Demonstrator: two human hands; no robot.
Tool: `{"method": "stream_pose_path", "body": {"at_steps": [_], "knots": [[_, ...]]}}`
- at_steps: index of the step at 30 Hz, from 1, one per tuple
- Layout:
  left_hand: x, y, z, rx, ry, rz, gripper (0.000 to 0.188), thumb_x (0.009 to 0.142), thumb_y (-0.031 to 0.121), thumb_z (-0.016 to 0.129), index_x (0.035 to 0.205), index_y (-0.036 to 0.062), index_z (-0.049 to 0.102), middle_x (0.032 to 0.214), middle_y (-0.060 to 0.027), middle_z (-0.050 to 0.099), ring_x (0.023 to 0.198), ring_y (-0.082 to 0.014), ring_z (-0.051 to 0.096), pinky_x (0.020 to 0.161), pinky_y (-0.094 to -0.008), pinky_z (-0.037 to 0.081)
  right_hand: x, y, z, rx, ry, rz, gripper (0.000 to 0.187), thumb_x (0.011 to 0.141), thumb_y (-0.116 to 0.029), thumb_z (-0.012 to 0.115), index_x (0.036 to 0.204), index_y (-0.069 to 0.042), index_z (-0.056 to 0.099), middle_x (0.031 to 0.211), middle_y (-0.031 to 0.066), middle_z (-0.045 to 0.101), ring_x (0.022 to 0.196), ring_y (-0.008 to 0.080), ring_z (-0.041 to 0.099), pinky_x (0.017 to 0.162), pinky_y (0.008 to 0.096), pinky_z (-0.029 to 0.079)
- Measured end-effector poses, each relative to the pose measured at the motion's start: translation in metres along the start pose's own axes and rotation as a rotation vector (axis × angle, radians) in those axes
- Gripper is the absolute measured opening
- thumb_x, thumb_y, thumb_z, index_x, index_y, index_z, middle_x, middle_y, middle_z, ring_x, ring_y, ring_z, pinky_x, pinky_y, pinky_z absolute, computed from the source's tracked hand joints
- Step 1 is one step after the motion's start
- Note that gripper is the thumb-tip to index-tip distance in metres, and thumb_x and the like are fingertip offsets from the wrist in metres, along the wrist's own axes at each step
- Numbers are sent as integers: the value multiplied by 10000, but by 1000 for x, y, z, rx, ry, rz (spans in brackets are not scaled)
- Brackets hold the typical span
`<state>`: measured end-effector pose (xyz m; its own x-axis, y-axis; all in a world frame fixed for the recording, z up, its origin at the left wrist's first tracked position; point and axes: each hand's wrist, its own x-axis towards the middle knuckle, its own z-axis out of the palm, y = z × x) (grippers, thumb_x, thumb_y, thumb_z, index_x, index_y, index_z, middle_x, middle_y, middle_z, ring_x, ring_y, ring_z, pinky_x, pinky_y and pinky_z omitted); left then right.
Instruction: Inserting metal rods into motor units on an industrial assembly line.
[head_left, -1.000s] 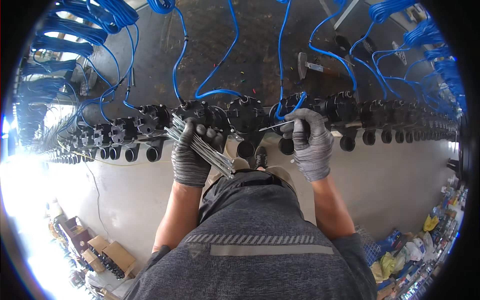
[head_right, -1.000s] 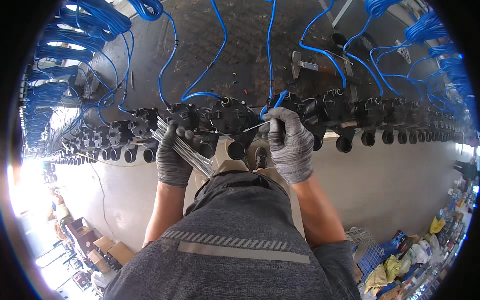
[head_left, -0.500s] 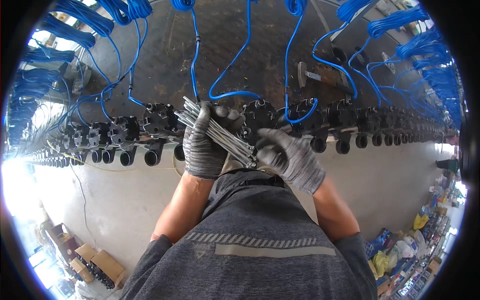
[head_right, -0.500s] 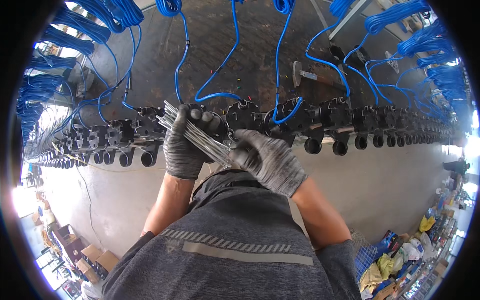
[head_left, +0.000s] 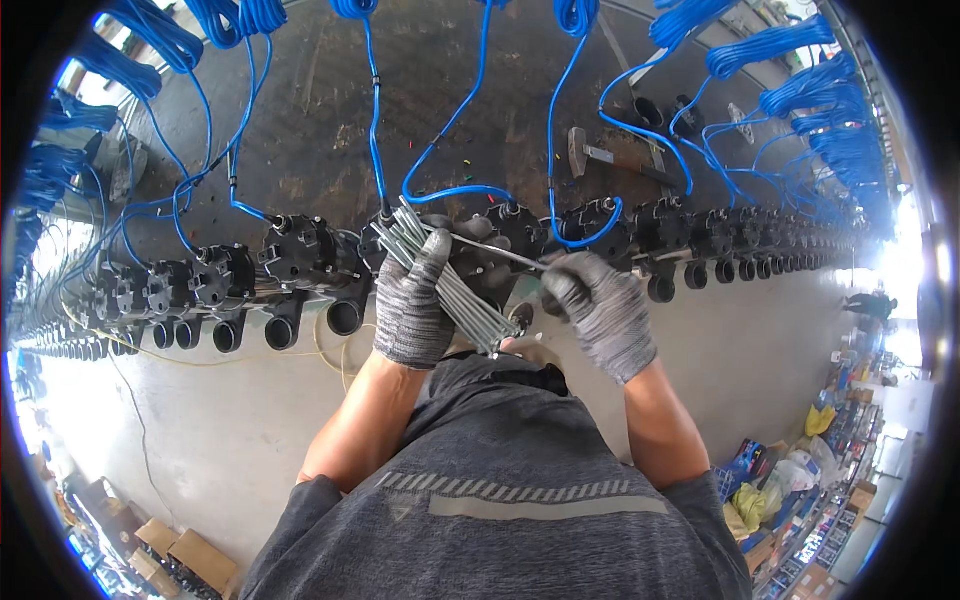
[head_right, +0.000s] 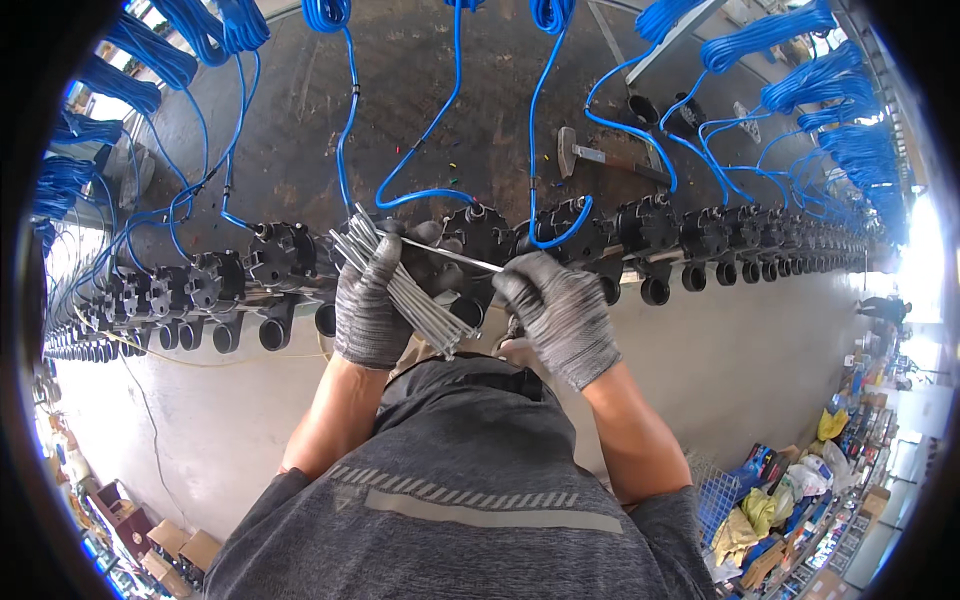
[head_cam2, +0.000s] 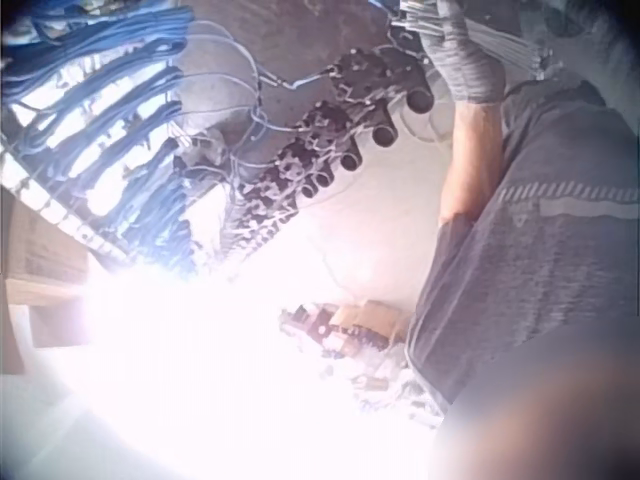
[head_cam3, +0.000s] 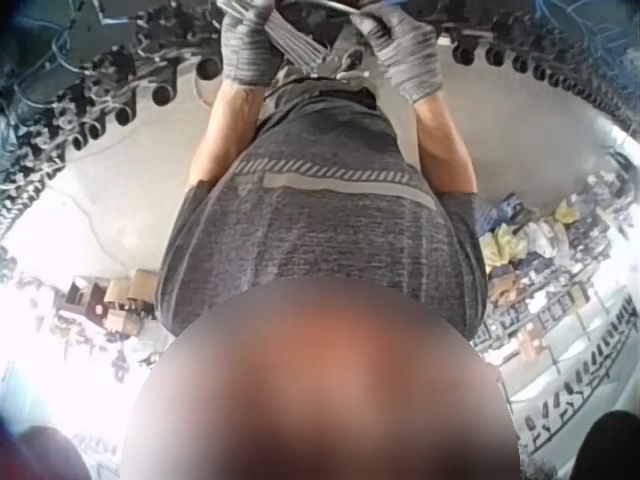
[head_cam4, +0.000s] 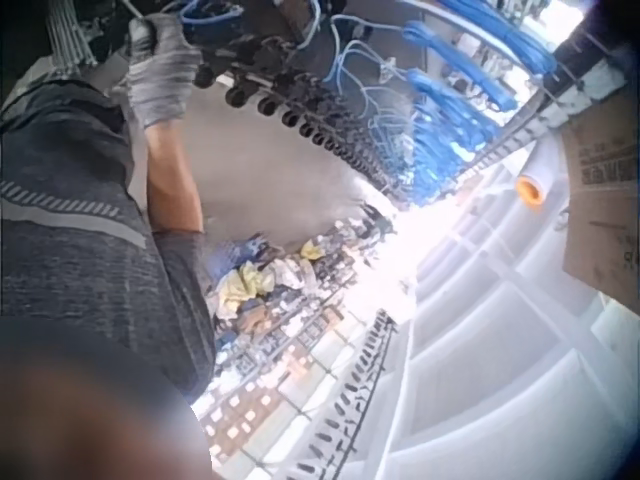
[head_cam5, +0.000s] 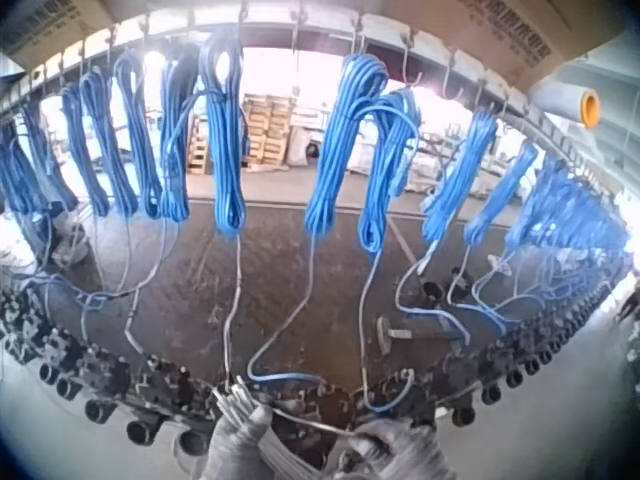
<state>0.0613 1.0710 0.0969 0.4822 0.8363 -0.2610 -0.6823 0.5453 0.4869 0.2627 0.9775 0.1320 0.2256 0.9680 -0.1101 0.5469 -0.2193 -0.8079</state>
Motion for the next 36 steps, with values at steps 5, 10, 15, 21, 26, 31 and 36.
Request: {"method": "stream_pose_path", "body": {"at_steps": [5,10,15,21,26,31,36], "knots": [[-4,-6,-7,41,56,34,273,991,275,728,1177,112,613,1195,-154,705,1032,-319,738,788,-447,672,28,-24,-43,277,429,-194,190,1060,-201,635,1114,-34,707,963,84,773,859,157,773,704,283,615],[-2,-23,-7,-40,81,48,238,989,262,730,1141,111,627,1171,-156,692,1011,-318,733,794,-442,669,52,-2,-73,-65,407,-236,185,1085,-140,560,1209,-76,681,959,83,767,729,123,708,654,281,573],[1,-33,9,-30,125,63,261,983,245,737,1167,93,630,1159,-152,691,1007,-322,730,806,-447,668,74,42,-67,-168,318,-232,171,1036,-85,597,1180,-73,687,942,101,761,752,177,727,719,334,576],[1,-41,17,-59,141,77,267,981,234,740,1182,94,634,1144,-149,691,994,-319,730,822,-450,664,85,59,-66,-298,375,-270,148,1028,-142,622,1146,-95,697,981,154,756,885,346,736,809,428,580],[4,-47,15,-85,133,106,267,983,238,740,1186,101,634,1143,-150,691,984,-318,730,808,-445,659,90,54,-62,-458,373,-386,169,1031,-192,618,1149,-103,700,1010,168,745,919,382,719,809,458,575],[3,-45,16,-64,133,91,273,988,251,736,1185,93,632,1142,-150,691,994,-315,726,815,-443,653,97,40,-63,-771,-127,-169,289,1054,-289,572,1230,-113,719,1100,169,742,1035,379,696,898,469,550],[4,-41,15,-77,93,64,271,994,257,729,1178,85,630,1137,-143,692,1009,-309,720,832,-436,649,98,27,-68,-726,-256,-157,362,1062,-334,559,1332,-124,676,1218,196,705,1104,406,664,938,478,542]]}}
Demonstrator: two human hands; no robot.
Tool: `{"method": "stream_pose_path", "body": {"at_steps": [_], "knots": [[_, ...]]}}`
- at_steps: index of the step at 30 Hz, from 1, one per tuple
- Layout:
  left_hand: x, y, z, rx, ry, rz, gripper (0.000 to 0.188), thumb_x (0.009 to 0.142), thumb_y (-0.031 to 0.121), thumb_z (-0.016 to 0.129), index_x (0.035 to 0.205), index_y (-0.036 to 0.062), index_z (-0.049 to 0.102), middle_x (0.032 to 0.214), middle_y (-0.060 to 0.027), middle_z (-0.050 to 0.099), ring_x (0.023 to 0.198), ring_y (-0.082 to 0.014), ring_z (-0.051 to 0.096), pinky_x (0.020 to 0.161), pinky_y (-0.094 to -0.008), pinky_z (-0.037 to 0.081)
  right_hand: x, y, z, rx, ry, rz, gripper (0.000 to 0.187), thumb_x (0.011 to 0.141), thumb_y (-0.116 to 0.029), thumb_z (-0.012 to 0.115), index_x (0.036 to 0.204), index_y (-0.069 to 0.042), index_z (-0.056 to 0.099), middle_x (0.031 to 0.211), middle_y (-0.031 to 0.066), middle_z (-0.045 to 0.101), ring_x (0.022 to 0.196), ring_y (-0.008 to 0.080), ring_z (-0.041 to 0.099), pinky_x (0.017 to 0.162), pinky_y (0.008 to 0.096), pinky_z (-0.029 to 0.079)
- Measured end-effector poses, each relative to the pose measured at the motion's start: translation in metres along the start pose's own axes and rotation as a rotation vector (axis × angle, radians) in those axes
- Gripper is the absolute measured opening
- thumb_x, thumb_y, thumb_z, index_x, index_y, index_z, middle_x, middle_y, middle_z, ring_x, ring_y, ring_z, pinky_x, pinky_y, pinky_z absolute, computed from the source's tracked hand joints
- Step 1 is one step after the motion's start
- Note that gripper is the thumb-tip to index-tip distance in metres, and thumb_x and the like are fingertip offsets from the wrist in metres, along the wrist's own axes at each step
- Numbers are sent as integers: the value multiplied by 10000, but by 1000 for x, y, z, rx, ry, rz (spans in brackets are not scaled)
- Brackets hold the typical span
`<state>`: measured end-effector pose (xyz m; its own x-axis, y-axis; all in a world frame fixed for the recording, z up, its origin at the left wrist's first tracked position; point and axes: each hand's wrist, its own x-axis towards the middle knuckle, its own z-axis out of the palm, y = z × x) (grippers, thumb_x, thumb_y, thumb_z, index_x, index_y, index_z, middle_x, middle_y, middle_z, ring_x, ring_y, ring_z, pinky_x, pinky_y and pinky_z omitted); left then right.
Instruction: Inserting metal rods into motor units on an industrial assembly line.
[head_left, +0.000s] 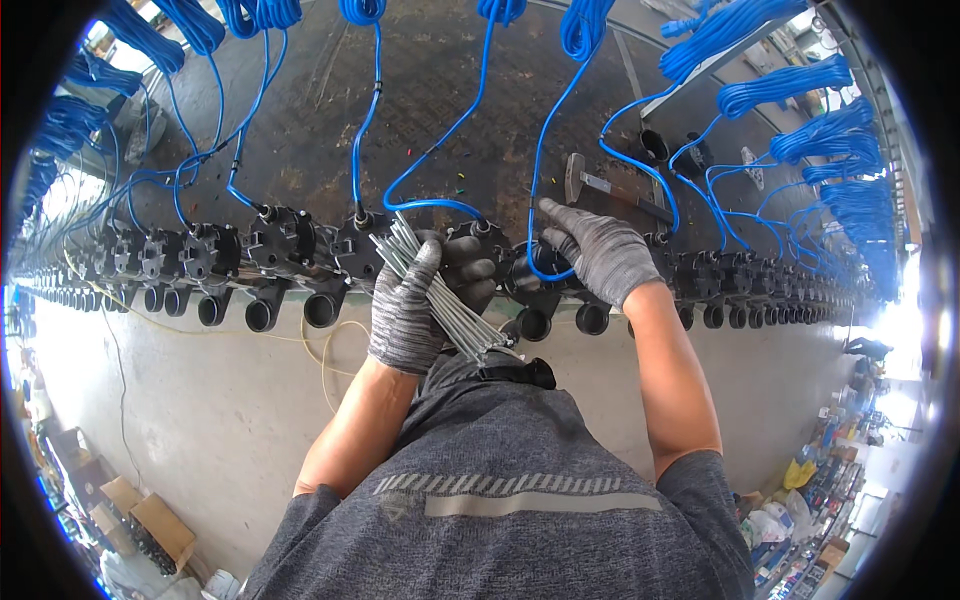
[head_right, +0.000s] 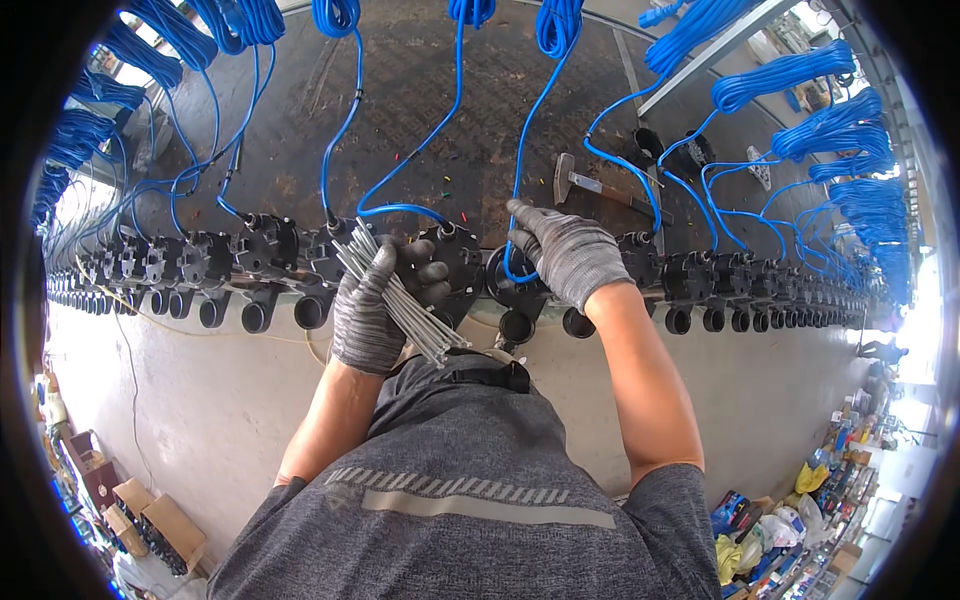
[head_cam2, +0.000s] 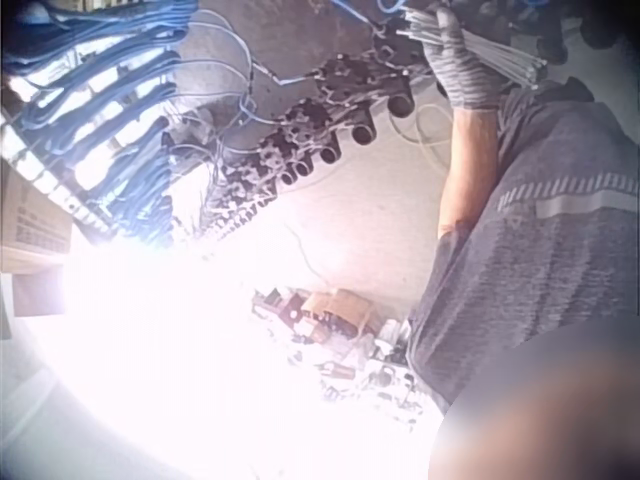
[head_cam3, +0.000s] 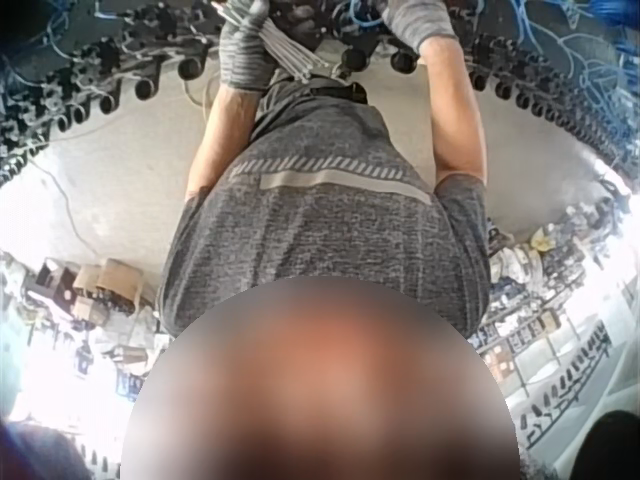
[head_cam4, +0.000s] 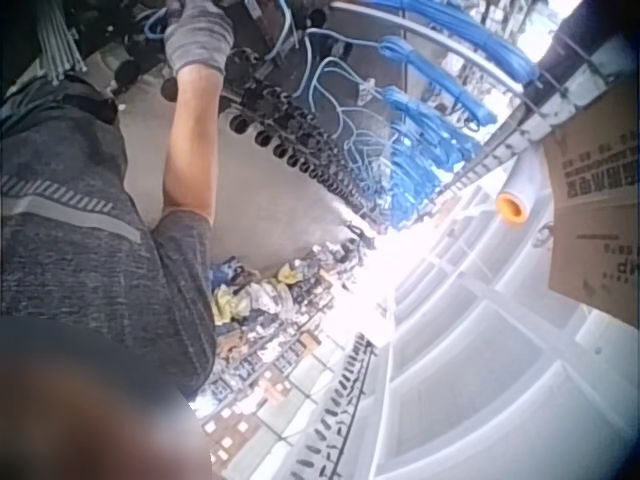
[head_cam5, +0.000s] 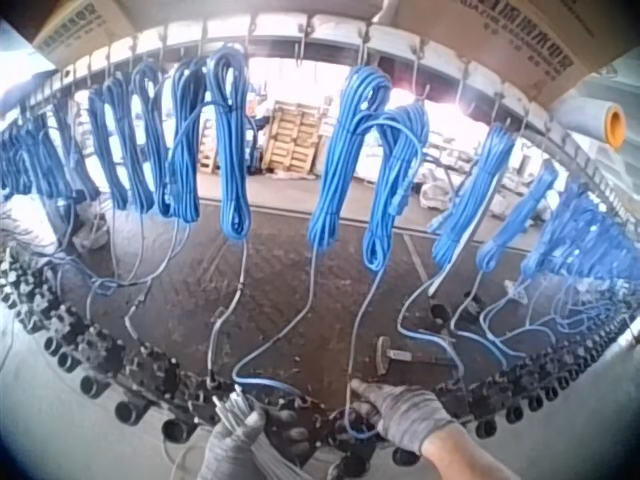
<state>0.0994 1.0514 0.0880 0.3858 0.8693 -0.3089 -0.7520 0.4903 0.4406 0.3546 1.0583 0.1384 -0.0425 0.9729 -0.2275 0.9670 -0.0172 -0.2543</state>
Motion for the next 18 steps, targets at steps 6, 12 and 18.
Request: {"method": "stream_pose_path", "body": {"at_steps": [6,12,18], "knots": [[2,6,-1,-32,10,9,279,998,280,725,1172,86,624,1124,-136,691,1002,-301,714,852,-443,647,-34,-21,3,257,403,-2,375,994,-358,699,1245,-79,695,1104,147,759,966,320,747,866,414,589],[13,8,0,-130,-40,21,322,1042,309,653,1183,23,612,1132,-140,698,1022,-301,709,912,-467,638,-80,-85,33,667,129,-165,365,951,-315,775,1147,-15,702,920,114,750,859,235,754,780,365,592],[12,12,0,-70,-61,-90,355,1028,323,675,1168,2,622,1114,-154,698,1011,-301,712,915,-472,638,-94,-85,54,882,92,80,302,1009,-291,703,1108,-5,713,921,122,745,803,225,750,730,336,591]]}}
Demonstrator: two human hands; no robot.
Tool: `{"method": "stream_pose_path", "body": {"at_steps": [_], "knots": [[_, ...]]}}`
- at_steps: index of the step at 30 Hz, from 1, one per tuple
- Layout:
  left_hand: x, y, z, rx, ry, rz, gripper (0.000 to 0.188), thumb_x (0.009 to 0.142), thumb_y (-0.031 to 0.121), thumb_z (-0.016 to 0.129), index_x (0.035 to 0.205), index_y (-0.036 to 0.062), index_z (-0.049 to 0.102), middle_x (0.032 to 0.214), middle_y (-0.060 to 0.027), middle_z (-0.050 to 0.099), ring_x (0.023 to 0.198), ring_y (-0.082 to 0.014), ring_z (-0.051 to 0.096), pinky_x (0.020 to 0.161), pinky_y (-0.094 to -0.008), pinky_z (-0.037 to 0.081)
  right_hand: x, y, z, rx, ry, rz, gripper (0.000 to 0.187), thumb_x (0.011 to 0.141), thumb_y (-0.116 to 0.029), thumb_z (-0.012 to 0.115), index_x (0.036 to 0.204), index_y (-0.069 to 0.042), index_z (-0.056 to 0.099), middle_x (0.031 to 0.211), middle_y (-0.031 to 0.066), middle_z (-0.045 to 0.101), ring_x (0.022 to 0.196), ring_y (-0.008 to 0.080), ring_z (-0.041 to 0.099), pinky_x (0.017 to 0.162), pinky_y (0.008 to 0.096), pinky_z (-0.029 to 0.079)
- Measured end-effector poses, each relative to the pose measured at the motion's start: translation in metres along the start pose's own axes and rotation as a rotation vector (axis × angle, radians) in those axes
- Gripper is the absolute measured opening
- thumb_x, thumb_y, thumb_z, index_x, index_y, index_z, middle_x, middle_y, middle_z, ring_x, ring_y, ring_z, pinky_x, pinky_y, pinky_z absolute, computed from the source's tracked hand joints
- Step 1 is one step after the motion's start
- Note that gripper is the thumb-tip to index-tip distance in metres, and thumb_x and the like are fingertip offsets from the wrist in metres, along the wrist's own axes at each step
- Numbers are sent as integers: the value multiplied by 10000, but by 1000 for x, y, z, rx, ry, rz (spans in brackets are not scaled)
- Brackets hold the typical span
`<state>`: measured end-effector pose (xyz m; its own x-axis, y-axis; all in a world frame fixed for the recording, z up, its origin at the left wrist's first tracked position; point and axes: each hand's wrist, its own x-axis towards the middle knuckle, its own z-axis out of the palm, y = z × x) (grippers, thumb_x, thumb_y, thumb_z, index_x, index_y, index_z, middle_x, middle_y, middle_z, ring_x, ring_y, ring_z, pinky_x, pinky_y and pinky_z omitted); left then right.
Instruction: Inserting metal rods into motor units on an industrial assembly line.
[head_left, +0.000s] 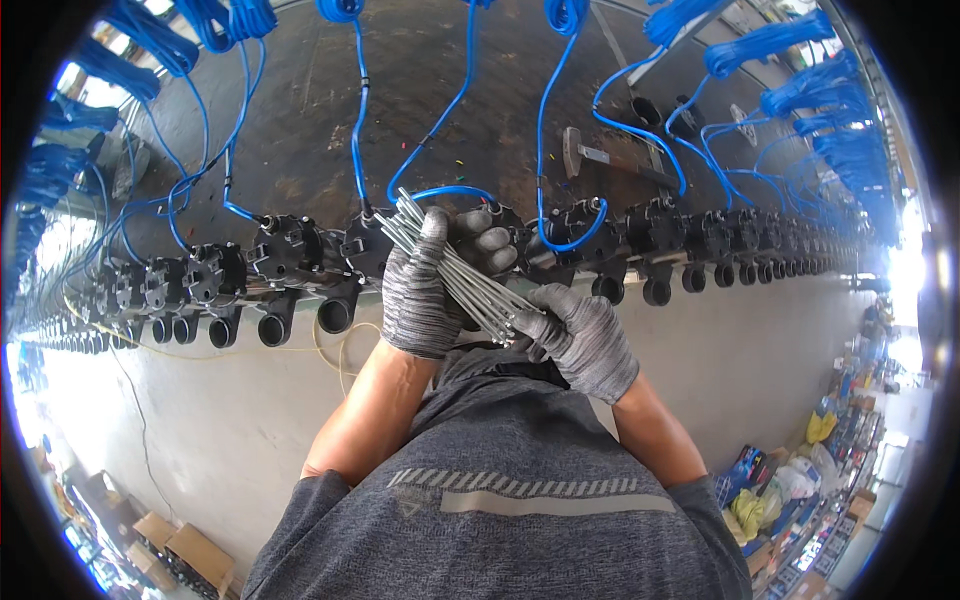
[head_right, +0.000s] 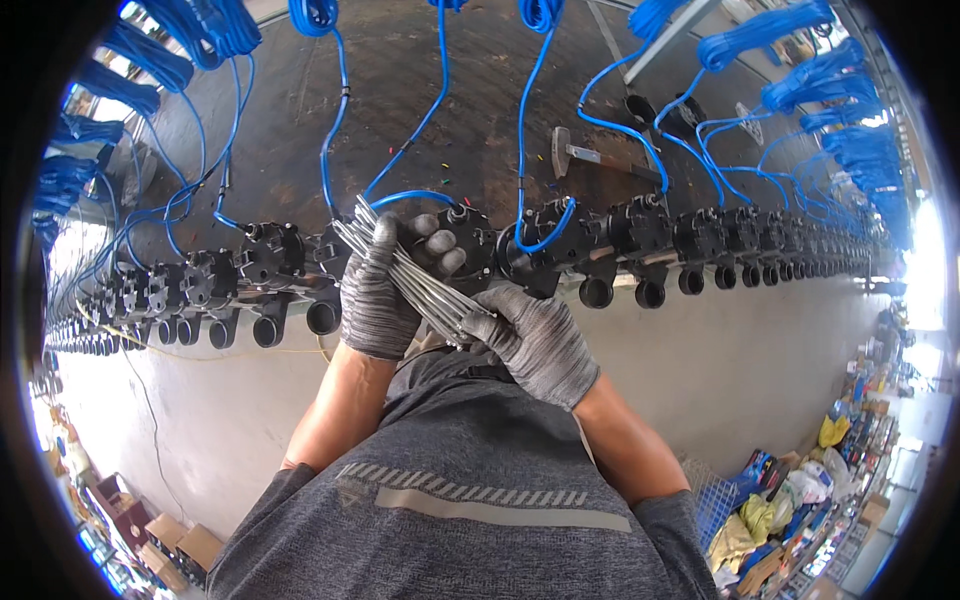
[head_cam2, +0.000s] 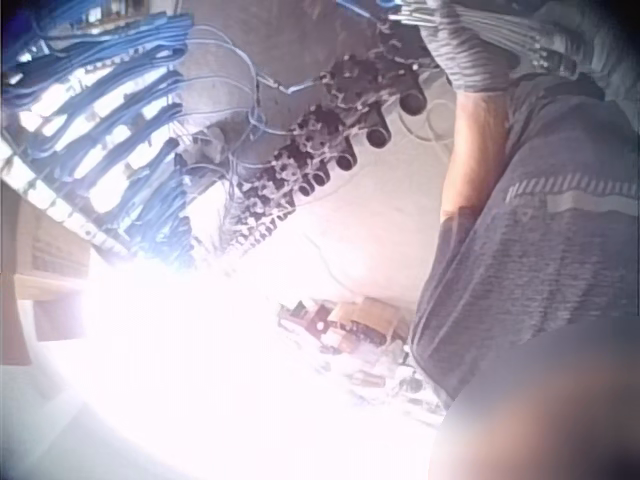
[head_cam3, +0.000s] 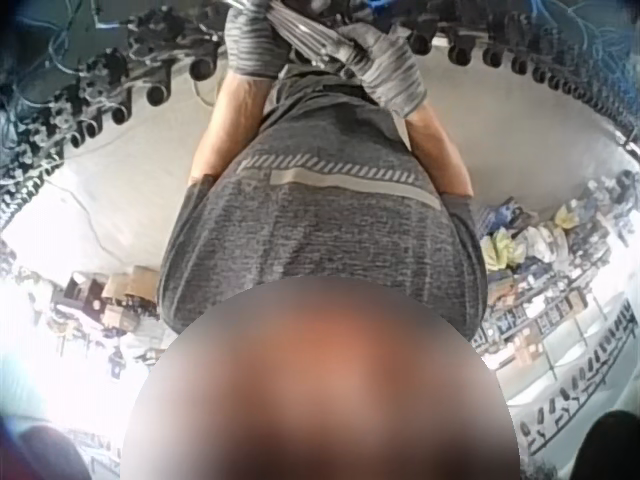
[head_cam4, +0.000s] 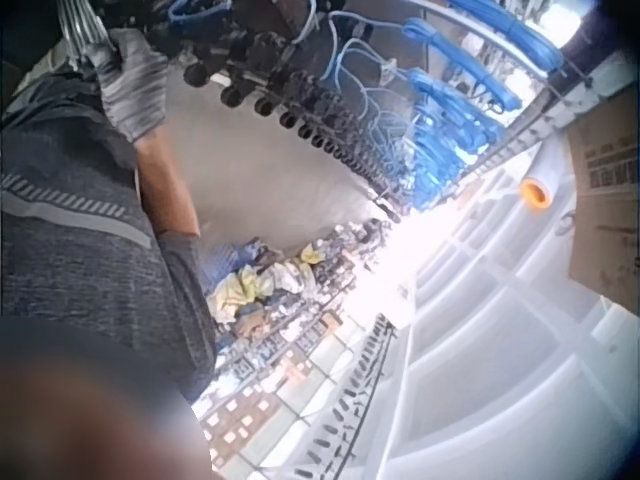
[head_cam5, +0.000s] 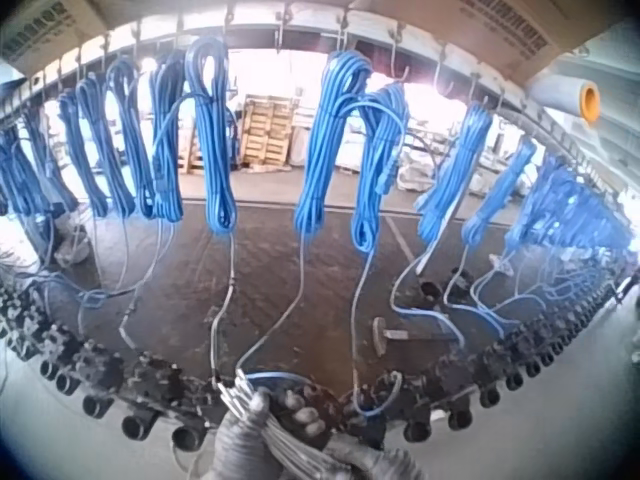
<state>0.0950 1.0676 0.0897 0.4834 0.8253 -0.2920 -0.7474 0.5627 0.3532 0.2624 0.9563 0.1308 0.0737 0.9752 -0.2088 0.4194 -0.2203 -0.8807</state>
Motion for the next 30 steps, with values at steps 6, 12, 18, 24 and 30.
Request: {"method": "stream_pose_path", "body": {"at_steps": [6,12,18,24,30], "knots": [[-3,-2,1,164,-53,-129,427,957,379,767,1146,20,631,1086,-181,713,980,-319,739,852,-452,667,-14,-3,-12,72,203,118,282,1012,-306,712,1106,-41,732,901,72,766,751,100,725,659,267,586],[-19,-16,4,296,-129,-279,480,899,359,829,1239,129,581,1170,-230,716,983,-363,763,775,-465,684,-17,12,-33,285,525,-156,234,1059,-207,639,1180,-13,688,1043,117,771,857,176,762,744,291,623],[-29,-41,14,257,-85,-302,463,893,361,834,1212,128,594,1185,-203,721,970,-343,766,752,-435,686,-17,25,-55,482,499,-195,164,1058,-107,618,1188,-14,655,1096,163,752,895,235,774,741,340,659],[-31,-57,12,241,-40,-222,398,914,350,816,1190,130,632,1146,-157,718,946,-298,758,709,-400,678,-7,38,-72,552,534,-270,145,1040,-31,614,1182,-38,640,1037,125,740,850,210,765,736,332,663],[-29,-60,-5,210,88,-180,419,994,330,722,1216,-14,629,1098,-143,700,955,-279,721,759,-380,669,-12,66,-108,187,628,-299,135,1061,-52,576,1162,-41,664,997,88,746,838,180,764,740,306,642]]}}
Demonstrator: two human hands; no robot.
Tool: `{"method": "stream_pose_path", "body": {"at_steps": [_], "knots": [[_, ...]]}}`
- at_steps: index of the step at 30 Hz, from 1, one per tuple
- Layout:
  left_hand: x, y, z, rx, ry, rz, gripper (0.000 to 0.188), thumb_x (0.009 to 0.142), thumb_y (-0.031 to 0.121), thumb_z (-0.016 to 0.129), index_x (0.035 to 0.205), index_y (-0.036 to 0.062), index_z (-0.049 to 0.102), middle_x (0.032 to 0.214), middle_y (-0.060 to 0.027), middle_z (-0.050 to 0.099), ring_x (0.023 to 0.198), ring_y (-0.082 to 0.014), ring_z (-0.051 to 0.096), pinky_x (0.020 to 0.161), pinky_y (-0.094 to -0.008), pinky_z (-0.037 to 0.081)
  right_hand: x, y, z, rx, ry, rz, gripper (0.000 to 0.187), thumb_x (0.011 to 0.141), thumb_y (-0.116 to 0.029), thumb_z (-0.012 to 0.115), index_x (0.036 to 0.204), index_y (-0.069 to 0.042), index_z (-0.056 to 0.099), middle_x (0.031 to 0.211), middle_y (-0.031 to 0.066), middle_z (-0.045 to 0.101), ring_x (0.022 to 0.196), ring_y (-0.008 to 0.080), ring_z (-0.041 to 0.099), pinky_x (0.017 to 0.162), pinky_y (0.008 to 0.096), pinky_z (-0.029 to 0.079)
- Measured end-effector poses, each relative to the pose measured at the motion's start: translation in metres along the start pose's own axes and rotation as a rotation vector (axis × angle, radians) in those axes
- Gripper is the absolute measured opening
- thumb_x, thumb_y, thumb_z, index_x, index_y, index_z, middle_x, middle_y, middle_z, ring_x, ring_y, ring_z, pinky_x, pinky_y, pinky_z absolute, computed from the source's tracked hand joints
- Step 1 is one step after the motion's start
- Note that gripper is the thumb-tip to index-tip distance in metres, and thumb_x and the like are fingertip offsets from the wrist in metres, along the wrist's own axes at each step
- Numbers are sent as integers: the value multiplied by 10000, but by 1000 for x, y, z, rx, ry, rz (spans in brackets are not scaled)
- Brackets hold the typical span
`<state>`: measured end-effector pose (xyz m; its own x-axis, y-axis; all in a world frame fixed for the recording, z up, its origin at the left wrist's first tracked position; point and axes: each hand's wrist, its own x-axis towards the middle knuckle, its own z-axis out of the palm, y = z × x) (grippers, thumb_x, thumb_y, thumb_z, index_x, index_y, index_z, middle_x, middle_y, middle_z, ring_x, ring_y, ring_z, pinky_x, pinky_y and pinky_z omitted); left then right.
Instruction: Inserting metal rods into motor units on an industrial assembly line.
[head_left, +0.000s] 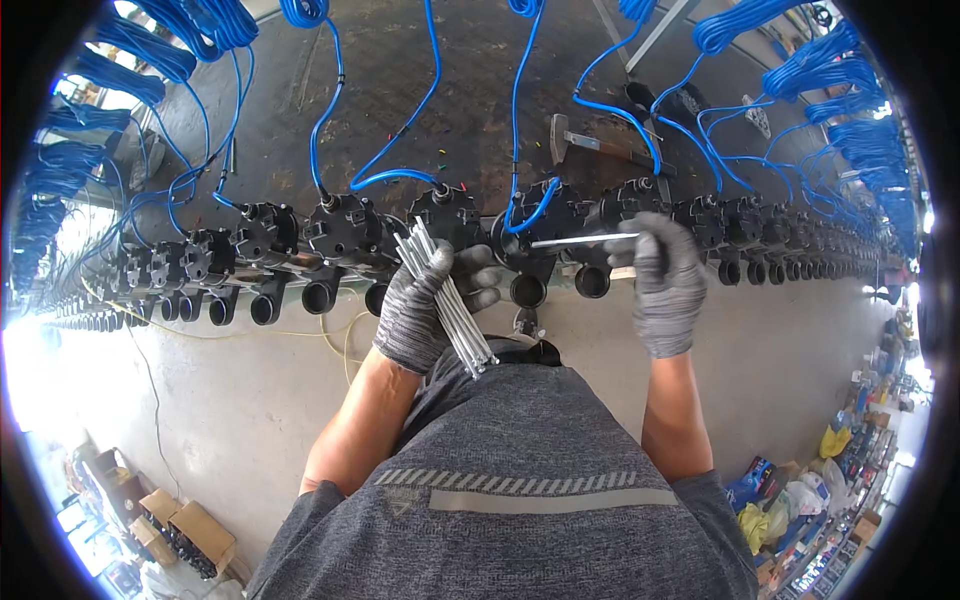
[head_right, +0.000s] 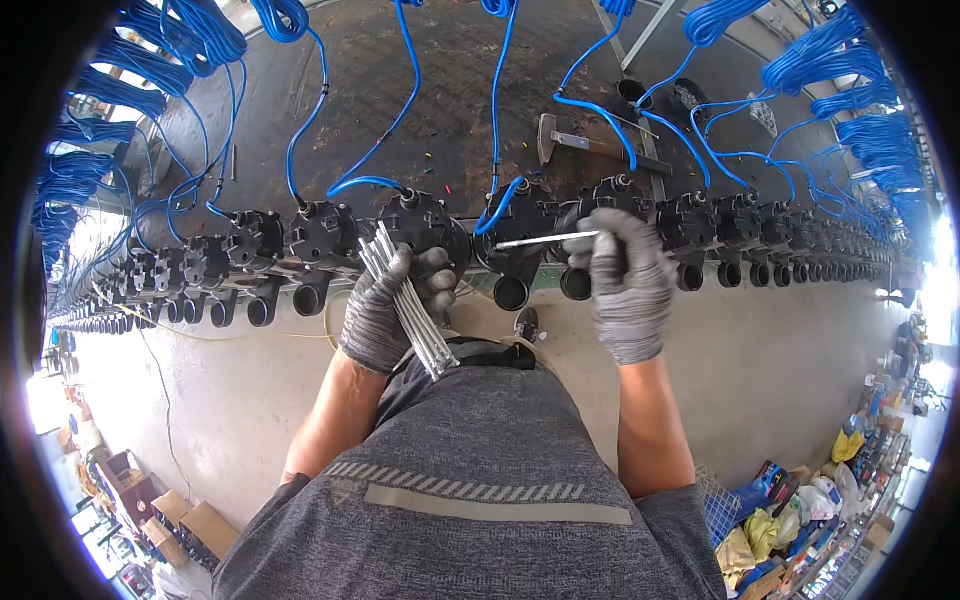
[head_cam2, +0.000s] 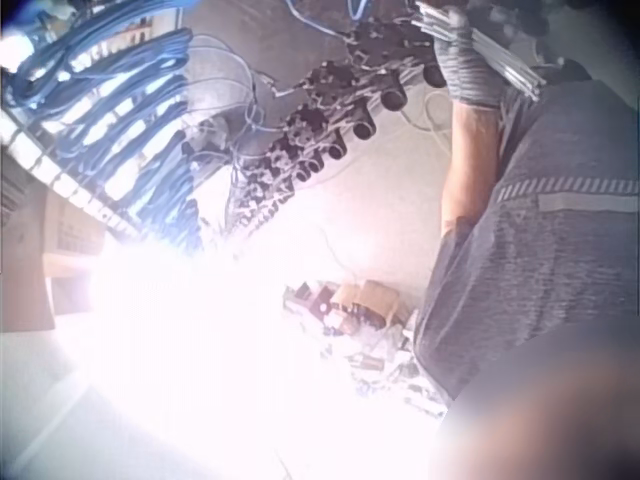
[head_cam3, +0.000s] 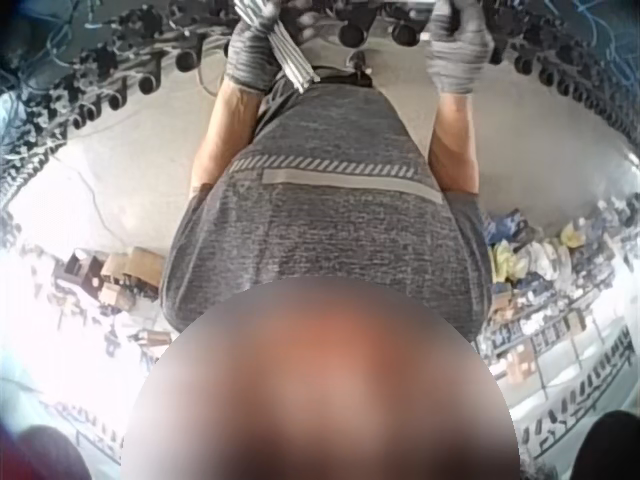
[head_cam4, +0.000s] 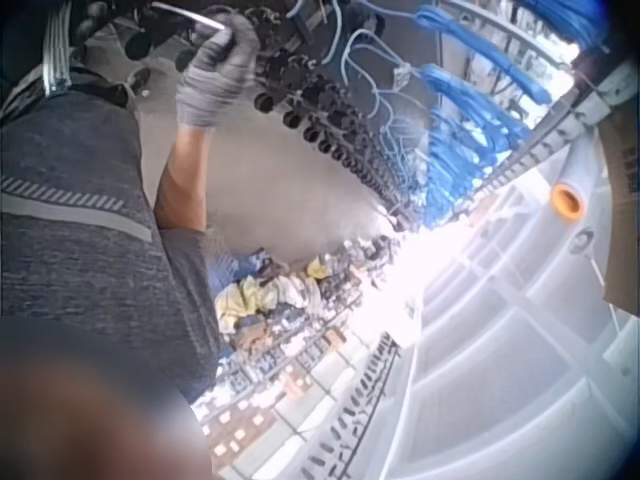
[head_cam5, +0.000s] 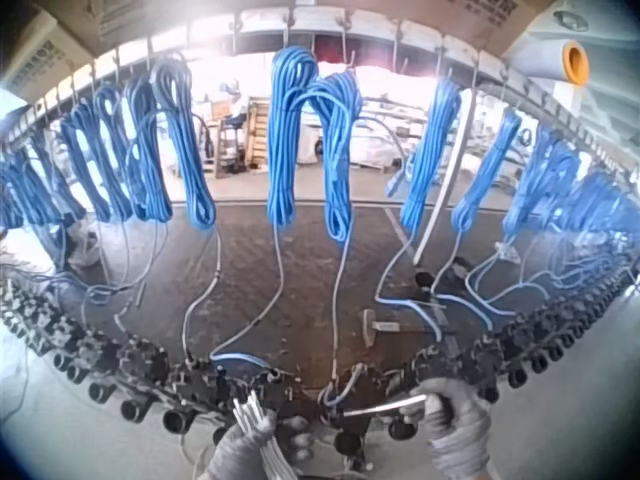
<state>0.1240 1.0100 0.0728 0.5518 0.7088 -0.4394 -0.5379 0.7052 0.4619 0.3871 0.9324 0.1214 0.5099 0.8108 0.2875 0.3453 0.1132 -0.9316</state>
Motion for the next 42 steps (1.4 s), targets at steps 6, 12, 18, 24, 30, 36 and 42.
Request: {"method": "stream_pose_path", "body": {"at_steps": [6,12,18,24,30,36,42], "knots": [[4,-6,2,-175,-16,124,295,1021,291,683,1173,39,659,1163,-157,688,1042,-302,686,870,-432,643,-8,13,16,-361,-154,-348,154,988,-12,649,1131,-53,688,1017,111,743,834,216,762,731,334,609],[8,0,7,-352,-175,207,213,1057,313,611,1141,128,678,1156,-95,616,1059,-283,619,939,-487,574,12,-11,22,-550,-412,-561,273,911,31,649,1159,-71,697,1076,131,731,925,294,745,766,367,606],[12,9,22,-398,-345,152,193,1007,289,699,1103,122,709,1160,-104,618,1128,-308,606,1063,-494,537,34,-25,30,-633,-762,-515,344,916,-49,616,1257,-60,664,1137,149,719,941,335,736,816,412,611],[2,14,51,-391,-214,165,196,999,313,711,1083,136,709,1072,-44,568,1053,-242,559,1029,-442,520,39,-26,23,-458,-979,-472,377,900,-3,614,1260,-83,692,1196,133,724,1050,319,724,908,405,597],[6,13,47,-427,-316,176,173,1005,309,699,1094,161,698,1051,-26,556,1029,-235,546,971,-425,520,51,-9,19,-347,-969,-417,455,859,72,609,1283,-84,659,1185,119,717,1102,339,694,962,435,570],[5,11,56,-317,-244,326,189,1035,308,653,1164,172,672,1126,-33,587,1096,-242,576,1047,-452,507,38,10,34,-416,-798,-481,368,912,-48,662,1279,-67,662,1177,172,729,1075,342,709,945,429,563],[12,10,50,-406,-377,302,209,1043,308,638,1191,166,673,1218,-58,627,1149,-270,610,1091,-492,508,-2,-14,24,-73,-926,188,388,1083,-382,575,1064,-28,731,854,125,754,779,242,728,750,363,562]]}}
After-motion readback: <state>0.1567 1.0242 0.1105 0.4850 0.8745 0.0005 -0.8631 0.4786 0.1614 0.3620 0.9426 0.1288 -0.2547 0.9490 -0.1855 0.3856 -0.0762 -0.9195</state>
